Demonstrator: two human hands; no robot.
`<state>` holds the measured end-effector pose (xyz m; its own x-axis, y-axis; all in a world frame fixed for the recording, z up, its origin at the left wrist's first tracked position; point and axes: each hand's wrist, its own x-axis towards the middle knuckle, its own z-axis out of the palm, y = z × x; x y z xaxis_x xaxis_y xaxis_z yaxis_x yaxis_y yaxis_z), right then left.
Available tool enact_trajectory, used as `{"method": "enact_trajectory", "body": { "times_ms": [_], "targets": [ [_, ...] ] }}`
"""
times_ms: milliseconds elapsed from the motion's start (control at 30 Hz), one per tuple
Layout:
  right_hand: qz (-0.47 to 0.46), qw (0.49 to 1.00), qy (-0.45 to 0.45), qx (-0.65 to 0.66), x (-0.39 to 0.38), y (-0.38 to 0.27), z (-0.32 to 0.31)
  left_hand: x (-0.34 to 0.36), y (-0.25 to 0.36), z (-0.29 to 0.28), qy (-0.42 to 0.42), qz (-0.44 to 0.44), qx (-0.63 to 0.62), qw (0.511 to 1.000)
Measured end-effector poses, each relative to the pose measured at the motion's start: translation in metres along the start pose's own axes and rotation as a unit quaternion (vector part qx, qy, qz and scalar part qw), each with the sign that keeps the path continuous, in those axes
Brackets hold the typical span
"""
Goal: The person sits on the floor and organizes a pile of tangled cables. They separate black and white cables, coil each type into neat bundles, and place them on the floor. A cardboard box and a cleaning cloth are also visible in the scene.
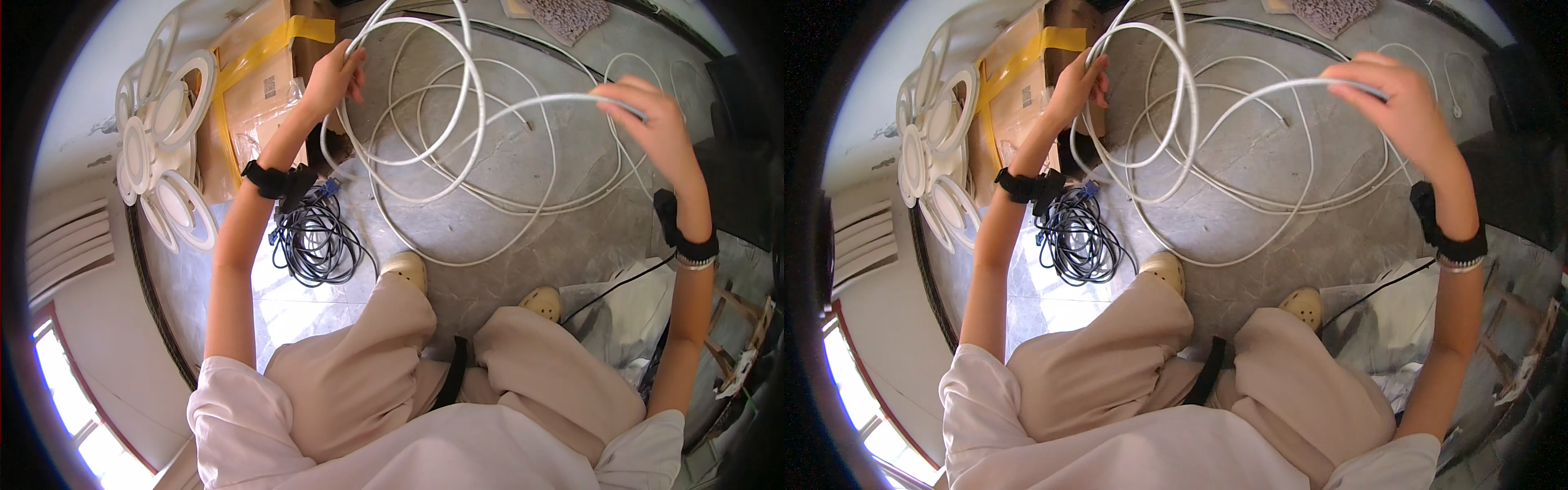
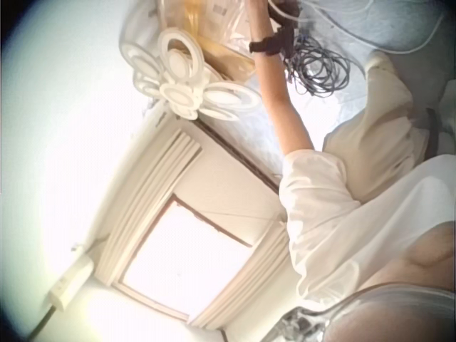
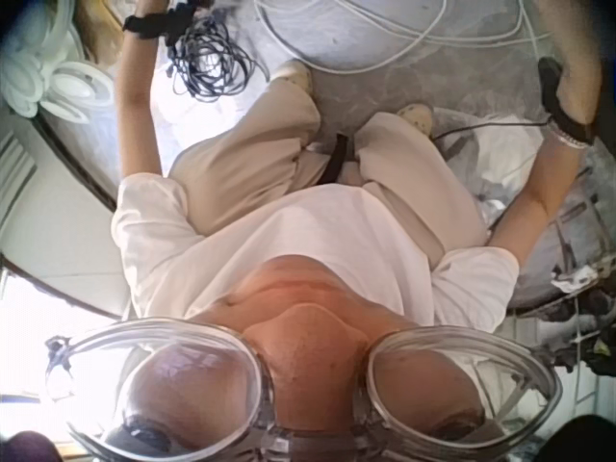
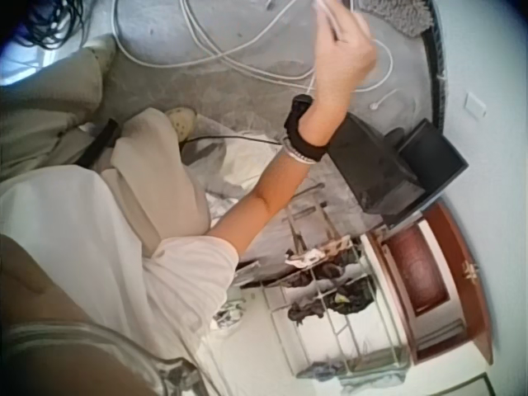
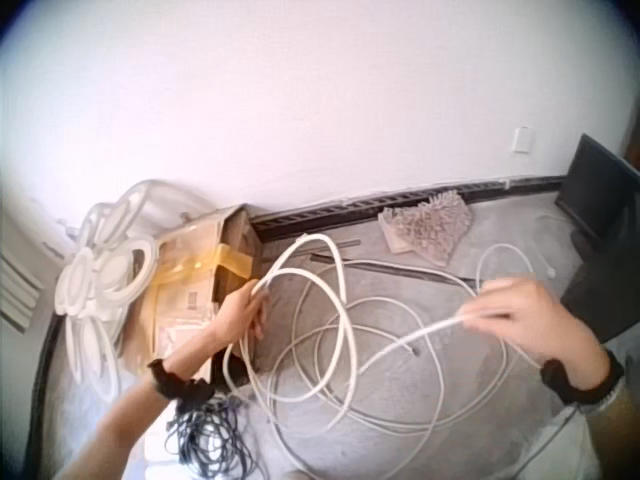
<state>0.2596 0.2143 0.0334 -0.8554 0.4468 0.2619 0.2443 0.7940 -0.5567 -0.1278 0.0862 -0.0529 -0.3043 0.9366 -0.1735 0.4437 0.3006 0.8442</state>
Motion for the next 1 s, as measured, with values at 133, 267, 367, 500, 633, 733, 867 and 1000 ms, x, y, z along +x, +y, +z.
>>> {"method": "enact_trajectory", "body": {
  "times_ms": [133,267,367,500,633,733,867,1000],
  "targets": [
    [0.049,0.999,0.003,0.002,-0.003,0.024,-0.009,-0.002,0.008,0.010,0.002,0.006,0.081,0.997],
    [0.097,0.992,-0.046,0.073,-0.005,0.016,-0.004,0.003,0.009,0.026,0.027,0.129,0.321,0.938],
    [0.103,0.971,-0.177,0.124,0.001,0.001,0.000,0.007,0.008,0.040,0.017,0.188,0.359,0.914],
    [0.087,0.915,-0.327,0.220,0.005,-0.018,-0.008,0.015,0.008,0.052,0.012,0.184,0.388,0.903],
    [0.063,0.909,-0.346,0.222,0.010,-0.013,-0.020,0.015,0.010,0.054,-0.018,0.143,0.346,0.927],
    [0.108,0.937,-0.292,0.156,0.014,0.006,-0.023,0.005,0.011,0.055,-0.061,0.164,0.351,0.920],
    [0.126,0.931,-0.303,0.160,0.008,0.034,-0.010,-0.012,0.016,0.065,-0.076,0.179,0.380,0.904],
    [0.109,0.937,-0.326,0.065,0.008,0.060,0.020,-0.016,0.025,0.076,-0.098,0.242,0.300,0.917]
  ]
}}
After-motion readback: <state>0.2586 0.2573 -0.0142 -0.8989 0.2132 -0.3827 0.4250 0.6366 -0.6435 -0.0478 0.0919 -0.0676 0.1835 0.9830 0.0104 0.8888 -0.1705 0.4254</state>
